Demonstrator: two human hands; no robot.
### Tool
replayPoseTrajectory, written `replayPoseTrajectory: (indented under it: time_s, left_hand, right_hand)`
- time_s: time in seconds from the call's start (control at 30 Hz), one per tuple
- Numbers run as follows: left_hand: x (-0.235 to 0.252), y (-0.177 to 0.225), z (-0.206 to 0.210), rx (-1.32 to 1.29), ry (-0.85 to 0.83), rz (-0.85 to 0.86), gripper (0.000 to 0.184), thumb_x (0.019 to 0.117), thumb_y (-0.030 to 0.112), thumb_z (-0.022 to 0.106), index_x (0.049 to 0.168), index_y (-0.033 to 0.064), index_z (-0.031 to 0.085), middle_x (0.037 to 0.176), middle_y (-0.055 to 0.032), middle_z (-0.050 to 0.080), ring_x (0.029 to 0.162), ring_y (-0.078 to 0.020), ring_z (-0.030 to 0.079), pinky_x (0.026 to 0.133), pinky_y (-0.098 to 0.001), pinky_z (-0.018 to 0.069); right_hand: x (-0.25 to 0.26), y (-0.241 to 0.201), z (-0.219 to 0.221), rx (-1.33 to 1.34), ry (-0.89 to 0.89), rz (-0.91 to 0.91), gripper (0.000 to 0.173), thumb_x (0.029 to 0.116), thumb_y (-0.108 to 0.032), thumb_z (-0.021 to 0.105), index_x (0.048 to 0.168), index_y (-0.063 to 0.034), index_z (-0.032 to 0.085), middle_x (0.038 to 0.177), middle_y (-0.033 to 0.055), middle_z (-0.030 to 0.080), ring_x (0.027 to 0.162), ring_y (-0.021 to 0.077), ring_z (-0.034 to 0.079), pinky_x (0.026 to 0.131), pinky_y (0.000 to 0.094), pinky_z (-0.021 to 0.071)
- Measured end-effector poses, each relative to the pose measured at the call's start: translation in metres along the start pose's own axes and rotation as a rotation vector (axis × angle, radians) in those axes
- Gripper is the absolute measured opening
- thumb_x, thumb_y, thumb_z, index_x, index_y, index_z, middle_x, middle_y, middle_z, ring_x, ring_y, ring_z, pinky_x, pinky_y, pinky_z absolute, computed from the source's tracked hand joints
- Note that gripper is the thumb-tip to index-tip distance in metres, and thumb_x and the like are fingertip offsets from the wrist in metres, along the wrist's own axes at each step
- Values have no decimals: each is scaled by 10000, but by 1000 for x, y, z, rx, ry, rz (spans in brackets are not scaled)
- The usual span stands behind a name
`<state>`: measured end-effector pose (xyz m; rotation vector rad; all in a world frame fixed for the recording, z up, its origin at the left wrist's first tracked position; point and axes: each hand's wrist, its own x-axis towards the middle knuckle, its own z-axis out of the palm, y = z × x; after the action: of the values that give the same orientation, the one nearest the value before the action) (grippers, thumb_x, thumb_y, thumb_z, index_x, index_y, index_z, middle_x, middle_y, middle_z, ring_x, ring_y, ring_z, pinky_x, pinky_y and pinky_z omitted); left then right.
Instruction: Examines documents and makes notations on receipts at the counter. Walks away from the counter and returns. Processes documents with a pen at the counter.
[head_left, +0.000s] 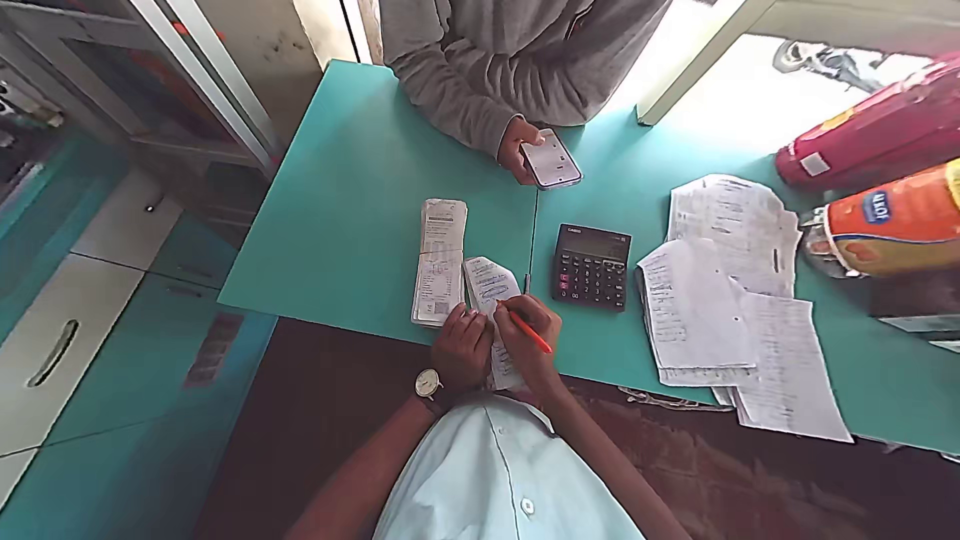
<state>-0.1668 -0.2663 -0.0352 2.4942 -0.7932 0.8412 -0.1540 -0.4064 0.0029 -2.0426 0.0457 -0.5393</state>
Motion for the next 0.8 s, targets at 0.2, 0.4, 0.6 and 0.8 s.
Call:
replayPoseTrajectory:
  time_s: [0.2, 0.4, 0.6, 0.8]
  left_hand:
    - [0, 1, -2, 4, 0, 10, 220, 960, 62, 538, 963, 48, 757, 1071, -123, 753, 1026, -288, 719, 1078, -467, 485]
    - [1, 0, 2, -8, 26, 7, 231, 986, 107, 542, 996, 60, 768, 1065, -121, 757, 1015, -285, 724, 1068, -473, 493]
    - [0, 0, -3, -31, -32, 21, 249, 960, 96, 528, 1012, 45, 767, 1089, -118, 757, 1048, -284, 720, 1078, -497, 485]
    - [1, -1, -3, -34, -34, 13, 210, 949, 83, 559, 994, 60, 763, 1083, -109, 753, 1031, -273, 719, 1072, -496, 490]
  right_hand:
    - [-1, -4, 0, -101, -37, 11, 92, 813, -107, 679, 760, -52, 731, 723, 48, 657, 643, 82, 618, 581, 220, 502]
    - [6, -6, -9, 333, 8, 80, 24, 878, -18, 667, 877, 0, 684, 745, 3, 686, 619, 42, 639, 562, 210, 556]
    - [43, -5, 16, 238, -63, -1, 103, 885, -101, 664, 915, -15, 712, 768, 5, 713, 666, 32, 662, 621, 218, 560]
    - [52, -2, 31, 16, -58, -7, 129, 862, -190, 697, 819, -77, 743, 683, -13, 698, 590, 33, 634, 551, 233, 516]
